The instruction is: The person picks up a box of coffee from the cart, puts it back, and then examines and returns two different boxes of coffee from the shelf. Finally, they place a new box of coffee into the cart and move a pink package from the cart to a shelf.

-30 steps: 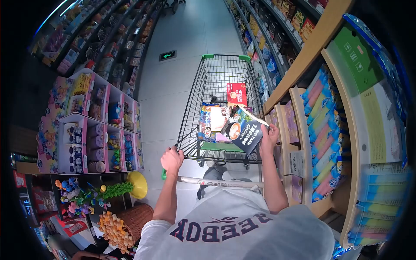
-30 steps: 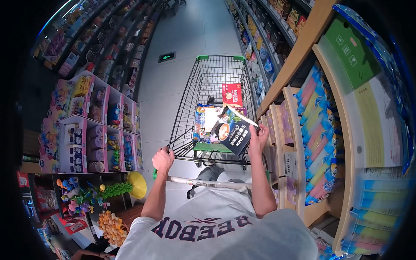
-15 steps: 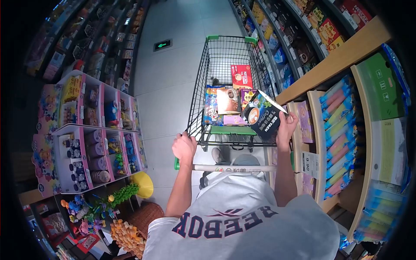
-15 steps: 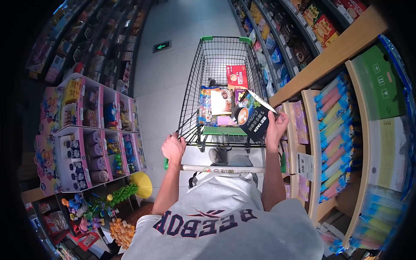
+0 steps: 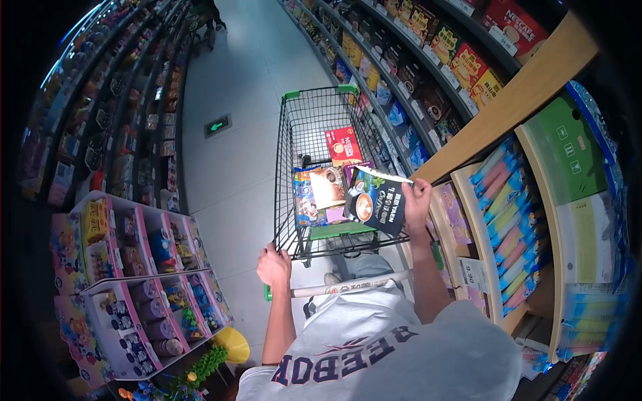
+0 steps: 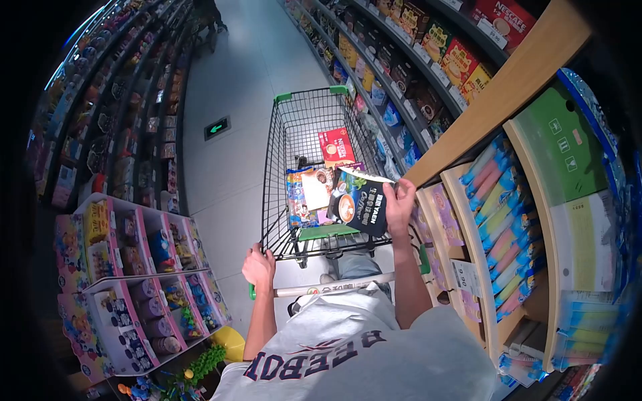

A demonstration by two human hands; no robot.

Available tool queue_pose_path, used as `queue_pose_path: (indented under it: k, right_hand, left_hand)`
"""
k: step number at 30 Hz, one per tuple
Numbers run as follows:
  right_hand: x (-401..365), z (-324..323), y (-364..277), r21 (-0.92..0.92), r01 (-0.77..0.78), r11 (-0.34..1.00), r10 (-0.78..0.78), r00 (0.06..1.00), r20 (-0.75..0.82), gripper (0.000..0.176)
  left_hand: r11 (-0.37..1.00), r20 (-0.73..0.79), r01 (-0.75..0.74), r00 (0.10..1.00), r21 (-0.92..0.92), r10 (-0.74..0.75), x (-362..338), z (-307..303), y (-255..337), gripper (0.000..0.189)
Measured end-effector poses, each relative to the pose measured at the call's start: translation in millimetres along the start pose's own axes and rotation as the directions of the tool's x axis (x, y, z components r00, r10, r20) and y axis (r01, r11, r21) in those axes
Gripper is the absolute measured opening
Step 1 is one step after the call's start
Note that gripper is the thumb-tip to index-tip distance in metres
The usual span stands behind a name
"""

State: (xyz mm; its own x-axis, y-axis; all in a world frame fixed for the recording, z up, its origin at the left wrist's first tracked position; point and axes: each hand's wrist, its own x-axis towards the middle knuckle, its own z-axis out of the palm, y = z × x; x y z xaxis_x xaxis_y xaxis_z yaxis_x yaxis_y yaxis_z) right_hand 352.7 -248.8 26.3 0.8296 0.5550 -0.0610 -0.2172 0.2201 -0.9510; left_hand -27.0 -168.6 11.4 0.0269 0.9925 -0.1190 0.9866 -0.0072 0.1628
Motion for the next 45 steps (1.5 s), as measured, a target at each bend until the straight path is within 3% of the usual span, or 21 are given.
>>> queue_pose_path:
  k: [8, 11, 13, 15, 16, 19, 21, 23, 24, 25, 27, 30, 33, 34, 37, 39, 41, 43, 44, 45]
  right_hand:
    - [91.8, 39.8, 32.1, -0.234, -0.032, 0.972, 0.010, 0.996, -0.091, 0.054]
    - [120.5, 60.7, 38.0, -0.307, 0.092, 0.947, -0.102, 0.995, -0.016, 0.061]
    - [136.8, 77.4, 28.1, -0.498, 0.140, 0.856, -0.099, 0.989, 0.108, 0.069]
    - [157.4, 90.5, 19.6, -0.704, 0.327, 0.630, -0.132, 0.939, 0.318, 0.071]
    - [171.3, 94.9, 19.6, -0.738, 0.306, 0.602, 0.028, 0.915, 0.402, 0.074]
    - [207.1, 104.2, 37.8, -0.720, 0.484, 0.498, 0.140, 0.774, 0.618, 0.066]
    - [224.4, 109.7, 56.5, -0.705, 0.510, 0.493, 0.218, 0.712, 0.668, 0.065]
    - [238.2, 118.7, 65.9, -0.763, 0.449, 0.464, 0.439, 0.632, 0.639, 0.065]
    - [240.6, 117.8, 80.0, -0.693, 0.551, 0.464, 0.353, 0.602, 0.716, 0.067]
    - [245.1, 117.4, 104.0, -0.683, 0.576, 0.449, 0.372, 0.575, 0.729, 0.068]
    - [248.4, 109.7, 147.3, -0.686, 0.600, 0.411, 0.374, 0.575, 0.727, 0.060]
    - [265.0, 122.5, 164.7, -0.748, 0.575, 0.330, 0.549, 0.528, 0.648, 0.061]
    - [277.0, 121.1, 179.4, -0.799, 0.596, 0.080, 0.476, 0.681, 0.556, 0.049]
    - [277.3, 120.4, 181.9, -0.859, 0.512, 0.023, 0.449, 0.762, 0.466, 0.041]
    - [286.2, 111.5, 189.7, -0.925, 0.380, -0.010, 0.572, 0.761, 0.306, 0.057]
    - [290.5, 118.0, 189.0, -0.923, 0.377, -0.083, 0.651, 0.721, 0.236, 0.059]
    - [290.8, 126.2, 198.0, -0.896, 0.428, -0.119, 0.644, 0.720, 0.259, 0.059]
    - [286.6, 135.1, 201.6, -0.852, 0.520, -0.055, 0.598, 0.701, 0.389, 0.042]
    - [290.6, 144.0, 198.9, -0.848, 0.523, -0.086, 0.702, 0.636, 0.321, 0.043]
    - [289.1, 148.9, 204.4, -0.836, 0.541, -0.095, 0.677, 0.650, 0.344, 0.043]
  left_hand:
    - [0.996, -0.067, 0.005, 0.998, -0.084, -0.011, 66.0, -3.7, 30.7, 0.050]
    - [1.000, -0.047, -0.011, 0.999, -0.019, 0.010, 96.8, 0.0, 44.3, 0.056]
    - [1.000, -0.067, -0.003, 0.998, 0.012, 0.004, 115.7, 0.2, 56.2, 0.050]
    - [1.000, -0.046, 0.001, 0.999, 0.026, 0.000, 131.3, -1.0, 67.6, 0.046]
    - [0.999, -0.068, 0.011, 0.998, 0.031, -0.009, 139.2, -0.2, 74.2, 0.042]
    - [0.999, -0.059, 0.031, 0.998, 0.028, -0.029, 159.8, -1.4, 89.3, 0.042]
    - [0.999, -0.095, 0.020, 0.995, 0.032, -0.017, 172.8, 2.5, 95.5, 0.041]
    - [1.000, -0.107, 0.011, 0.994, 0.030, -0.007, 184.5, 4.8, 100.3, 0.040]
    - [0.999, -0.107, 0.015, 0.994, 0.046, -0.010, 190.2, 4.0, 104.0, 0.040]
    - [0.998, -0.100, 0.016, 0.995, 0.058, -0.011, 197.5, 3.0, 105.5, 0.040]
    - [0.996, -0.093, 0.021, 0.996, 0.085, -0.013, 208.0, 2.9, 109.6, 0.040]
    - [0.996, -0.114, 0.009, 0.993, 0.089, 0.002, 223.5, 0.8, 115.9, 0.039]
    - [0.994, -0.089, 0.019, 0.996, 0.105, -0.010, 238.0, -3.0, 114.6, 0.038]
    - [0.994, -0.082, 0.026, 0.997, 0.108, -0.017, 243.8, -5.7, 116.4, 0.038]
    - [0.995, -0.070, 0.022, 0.997, 0.099, -0.015, 257.3, -8.0, 115.3, 0.038]
    - [0.995, -0.062, 0.021, 0.998, 0.099, -0.015, 269.6, -9.8, 112.7, 0.038]
    - [0.994, -0.046, 0.008, 0.999, 0.110, -0.003, 275.9, -13.8, 111.5, 0.038]
    - [0.994, -0.065, 0.000, 0.998, 0.108, 0.007, 284.0, -13.4, 107.8, 0.039]
    - [0.996, -0.057, -0.003, 0.998, 0.092, 0.008, 288.6, -12.9, 105.4, 0.040]
    - [0.997, -0.050, -0.006, 0.999, 0.076, 0.009, 292.2, -14.9, 105.0, 0.040]
